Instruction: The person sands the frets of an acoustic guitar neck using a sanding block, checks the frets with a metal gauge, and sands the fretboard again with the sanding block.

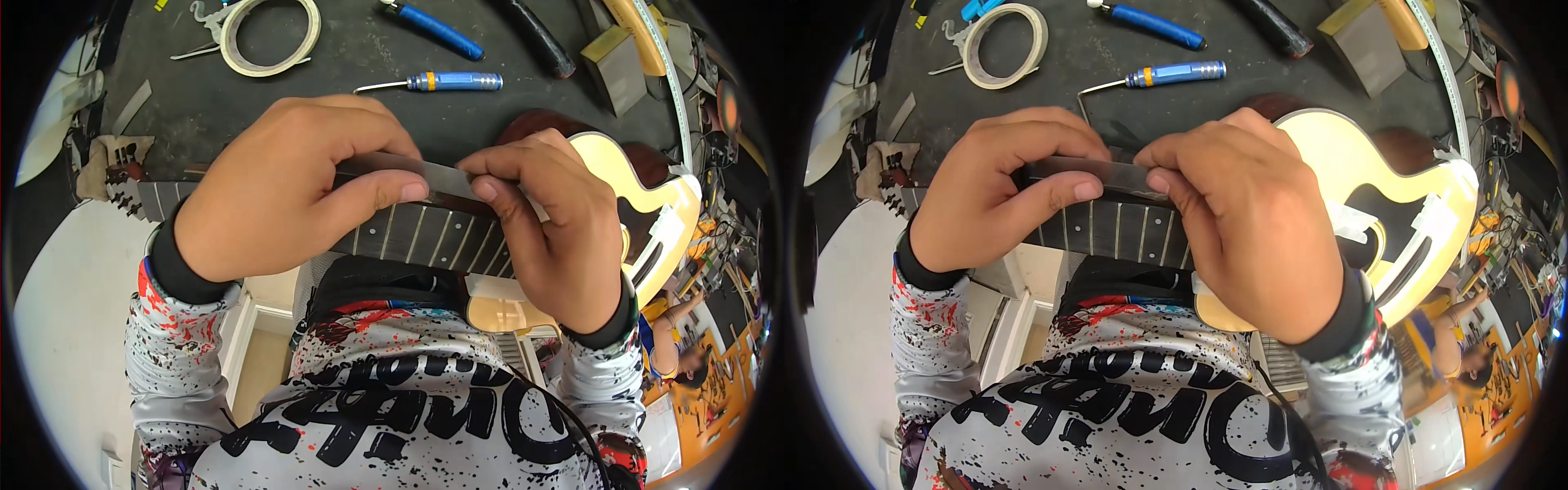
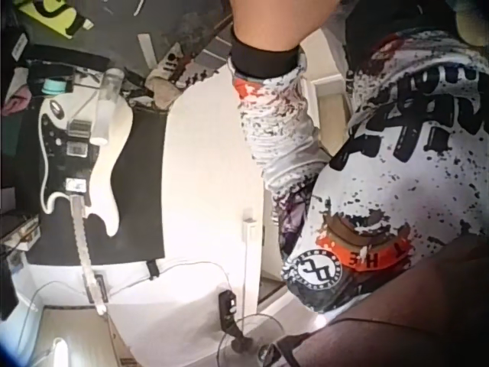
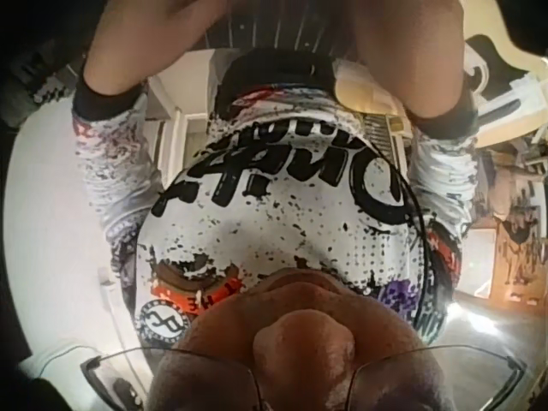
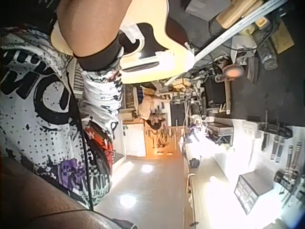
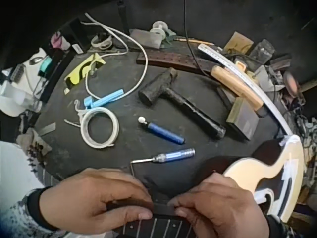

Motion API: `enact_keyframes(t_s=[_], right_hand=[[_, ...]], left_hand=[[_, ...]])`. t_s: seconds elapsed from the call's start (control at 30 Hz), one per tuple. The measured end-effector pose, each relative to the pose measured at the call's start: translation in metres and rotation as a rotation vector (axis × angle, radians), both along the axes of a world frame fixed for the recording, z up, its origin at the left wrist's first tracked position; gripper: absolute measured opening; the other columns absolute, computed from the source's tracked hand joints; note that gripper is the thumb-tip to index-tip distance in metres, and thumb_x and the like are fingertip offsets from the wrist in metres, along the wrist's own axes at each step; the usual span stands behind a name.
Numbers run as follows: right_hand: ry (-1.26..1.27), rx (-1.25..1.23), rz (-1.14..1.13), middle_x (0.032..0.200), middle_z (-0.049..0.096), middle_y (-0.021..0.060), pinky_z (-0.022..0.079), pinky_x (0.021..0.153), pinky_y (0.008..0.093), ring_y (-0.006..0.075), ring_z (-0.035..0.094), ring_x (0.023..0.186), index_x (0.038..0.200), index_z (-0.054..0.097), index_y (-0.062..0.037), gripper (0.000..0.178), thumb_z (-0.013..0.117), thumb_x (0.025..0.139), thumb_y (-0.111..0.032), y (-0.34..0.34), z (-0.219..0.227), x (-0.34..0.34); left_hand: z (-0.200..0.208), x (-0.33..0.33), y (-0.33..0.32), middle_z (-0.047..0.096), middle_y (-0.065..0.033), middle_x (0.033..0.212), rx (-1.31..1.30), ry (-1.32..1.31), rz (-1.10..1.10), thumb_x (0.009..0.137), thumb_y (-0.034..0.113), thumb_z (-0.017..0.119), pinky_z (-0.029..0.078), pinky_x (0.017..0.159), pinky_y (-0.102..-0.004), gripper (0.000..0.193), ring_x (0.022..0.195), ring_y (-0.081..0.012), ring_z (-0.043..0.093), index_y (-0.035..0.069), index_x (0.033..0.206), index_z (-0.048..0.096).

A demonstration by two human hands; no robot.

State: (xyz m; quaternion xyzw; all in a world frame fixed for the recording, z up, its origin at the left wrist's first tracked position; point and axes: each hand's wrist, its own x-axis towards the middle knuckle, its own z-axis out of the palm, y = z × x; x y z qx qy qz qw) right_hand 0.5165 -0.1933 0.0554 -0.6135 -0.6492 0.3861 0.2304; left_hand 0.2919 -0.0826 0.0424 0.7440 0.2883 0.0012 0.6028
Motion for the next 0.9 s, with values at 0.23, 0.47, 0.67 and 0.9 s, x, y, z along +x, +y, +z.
enact_keyframes(t_s=[0.23, 0.47, 0.67, 0.9], right_hand=[[-0.012, -0.001, 0.024, 0.089, 0.069, 0.011, 0.048, 0.08, 0.0382, 0.0295, 0.062, 0.082, 0.102, 0.073, 0.0006, 0.018, 0.074, 0.083, 0.002, -0.006, 0.01, 0.015], [-0.032, -0.009, 0.02, 0.088, 0.069, 0.0099, 0.046, 0.088, 0.0425, 0.0289, 0.063, 0.086, 0.1, 0.073, -0.0005, 0.017, 0.073, 0.084, 0.001, -0.014, 0.007, 0.027], [-0.107, -0.041, 0.006, 0.089, 0.069, 0.0088, 0.042, 0.104, 0.0473, 0.0274, 0.064, 0.088, 0.102, 0.073, -0.0013, 0.015, 0.072, 0.087, -0.003, -0.015, 0.016, 0.03], [-0.109, -0.087, -0.02, 0.09, 0.07, 0.0083, 0.037, 0.111, 0.0496, 0.0255, 0.064, 0.091, 0.105, 0.074, -0.0007, 0.018, 0.071, 0.087, -0.003, -0.02, 0.021, 0.032]], left_hand=[[0.005, 0.013, 0.003, 0.071, -0.013, 0.091, -0.137, 0.099, -0.034, 0.092, 0.012, 0.075, 0.05, 0.073, -0.0312, 0.017, 0.079, -0.0191, 0.065, -0.005, 0.093, 0.072], [0.005, 0.031, 0.004, 0.071, -0.0123, 0.091, -0.204, 0.042, -0.038, 0.091, 0.01, 0.075, 0.051, 0.074, -0.0311, 0.015, 0.081, -0.0201, 0.066, -0.005, 0.091, 0.071], [0.01, 0.041, 0.007, 0.071, -0.0121, 0.089, -0.23, 0.095, -0.08, 0.09, 0.007, 0.075, 0.05, 0.073, -0.031, 0.013, 0.078, -0.0204, 0.066, -0.005, 0.089, 0.07], [0.015, 0.048, 0.012, 0.07, -0.011, 0.086, -0.316, 0.223, -0.099, 0.09, 0.005, 0.073, 0.049, 0.072, -0.0308, 0.011, 0.078, -0.0191, 0.065, -0.004, 0.087, 0.069]])
